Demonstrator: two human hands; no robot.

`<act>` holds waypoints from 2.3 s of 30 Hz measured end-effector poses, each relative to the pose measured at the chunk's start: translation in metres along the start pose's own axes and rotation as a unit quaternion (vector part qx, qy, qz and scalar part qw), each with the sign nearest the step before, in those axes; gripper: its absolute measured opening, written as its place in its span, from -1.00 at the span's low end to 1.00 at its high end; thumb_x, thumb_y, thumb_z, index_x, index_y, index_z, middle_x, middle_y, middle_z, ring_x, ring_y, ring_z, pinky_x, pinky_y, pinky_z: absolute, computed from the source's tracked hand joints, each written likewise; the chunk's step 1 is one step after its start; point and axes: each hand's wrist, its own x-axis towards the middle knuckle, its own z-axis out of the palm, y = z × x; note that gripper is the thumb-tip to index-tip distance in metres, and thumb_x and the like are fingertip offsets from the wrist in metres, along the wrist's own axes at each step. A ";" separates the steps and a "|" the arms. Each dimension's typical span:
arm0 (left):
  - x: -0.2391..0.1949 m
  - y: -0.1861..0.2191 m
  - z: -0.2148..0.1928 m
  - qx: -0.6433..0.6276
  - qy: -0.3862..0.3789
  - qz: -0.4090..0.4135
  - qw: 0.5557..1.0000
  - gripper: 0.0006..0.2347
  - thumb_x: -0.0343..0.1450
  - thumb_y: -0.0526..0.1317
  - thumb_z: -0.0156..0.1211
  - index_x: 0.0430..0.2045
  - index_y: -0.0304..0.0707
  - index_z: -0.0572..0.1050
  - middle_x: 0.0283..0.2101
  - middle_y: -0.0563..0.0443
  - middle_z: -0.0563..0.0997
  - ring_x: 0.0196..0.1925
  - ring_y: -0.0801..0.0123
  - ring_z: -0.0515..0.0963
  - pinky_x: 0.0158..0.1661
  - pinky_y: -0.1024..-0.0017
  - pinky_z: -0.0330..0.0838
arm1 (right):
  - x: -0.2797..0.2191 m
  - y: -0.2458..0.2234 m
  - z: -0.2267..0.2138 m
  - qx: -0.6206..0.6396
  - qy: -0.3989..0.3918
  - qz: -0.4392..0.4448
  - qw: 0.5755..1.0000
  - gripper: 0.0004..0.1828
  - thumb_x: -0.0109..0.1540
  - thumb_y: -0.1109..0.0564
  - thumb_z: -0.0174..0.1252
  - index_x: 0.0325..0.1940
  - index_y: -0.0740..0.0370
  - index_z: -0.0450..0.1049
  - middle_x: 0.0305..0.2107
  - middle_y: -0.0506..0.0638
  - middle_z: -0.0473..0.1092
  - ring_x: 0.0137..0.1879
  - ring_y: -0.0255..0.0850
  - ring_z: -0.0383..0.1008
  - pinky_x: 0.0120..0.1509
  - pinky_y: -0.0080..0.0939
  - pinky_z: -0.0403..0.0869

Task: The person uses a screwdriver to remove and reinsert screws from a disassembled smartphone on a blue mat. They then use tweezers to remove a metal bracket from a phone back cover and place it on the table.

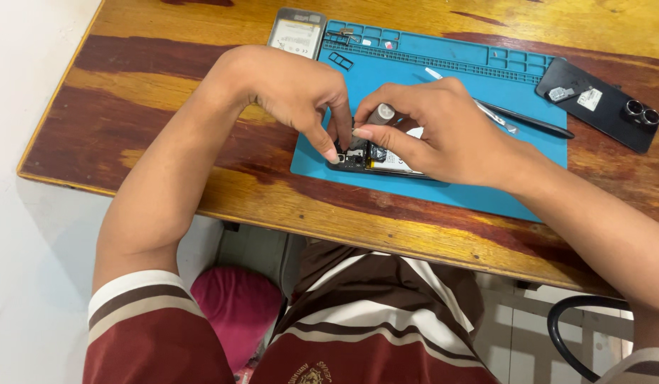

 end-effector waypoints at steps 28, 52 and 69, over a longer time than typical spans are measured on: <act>-0.005 -0.006 -0.002 0.040 0.041 -0.074 0.996 -0.67 0.25 0.01 0.40 -0.24 -0.16 0.69 -0.37 0.08 0.72 -0.39 0.29 0.59 -0.33 0.29 0.46 | -0.001 0.005 0.007 0.081 -0.016 0.007 0.997 -0.74 0.28 0.11 0.31 0.05 0.12 0.64 -0.34 -0.06 0.49 -0.18 -0.23 0.49 -0.08 -0.22 0.43; -0.002 0.001 -0.001 0.059 0.160 -0.070 0.983 -0.47 0.18 0.13 0.45 -0.08 -0.18 0.60 -0.25 0.02 0.66 -0.29 0.16 0.65 -0.28 0.25 0.52 | -0.006 0.009 -0.021 0.049 0.083 -0.066 0.993 -0.87 0.44 0.18 0.22 0.04 0.27 0.56 -0.18 0.02 0.54 -0.05 -0.27 0.57 0.11 -0.25 0.51; 0.072 0.010 0.075 0.215 0.300 0.176 0.913 -0.42 0.58 0.12 -0.13 0.36 -0.41 0.23 0.49 -0.21 0.18 0.57 -0.10 0.03 0.40 0.01 0.03 | -0.080 0.073 -0.061 -0.178 0.093 0.158 0.967 -0.81 0.35 0.15 0.21 0.02 0.28 0.55 -0.40 0.17 0.51 -0.39 -0.06 0.50 -0.26 -0.10 0.45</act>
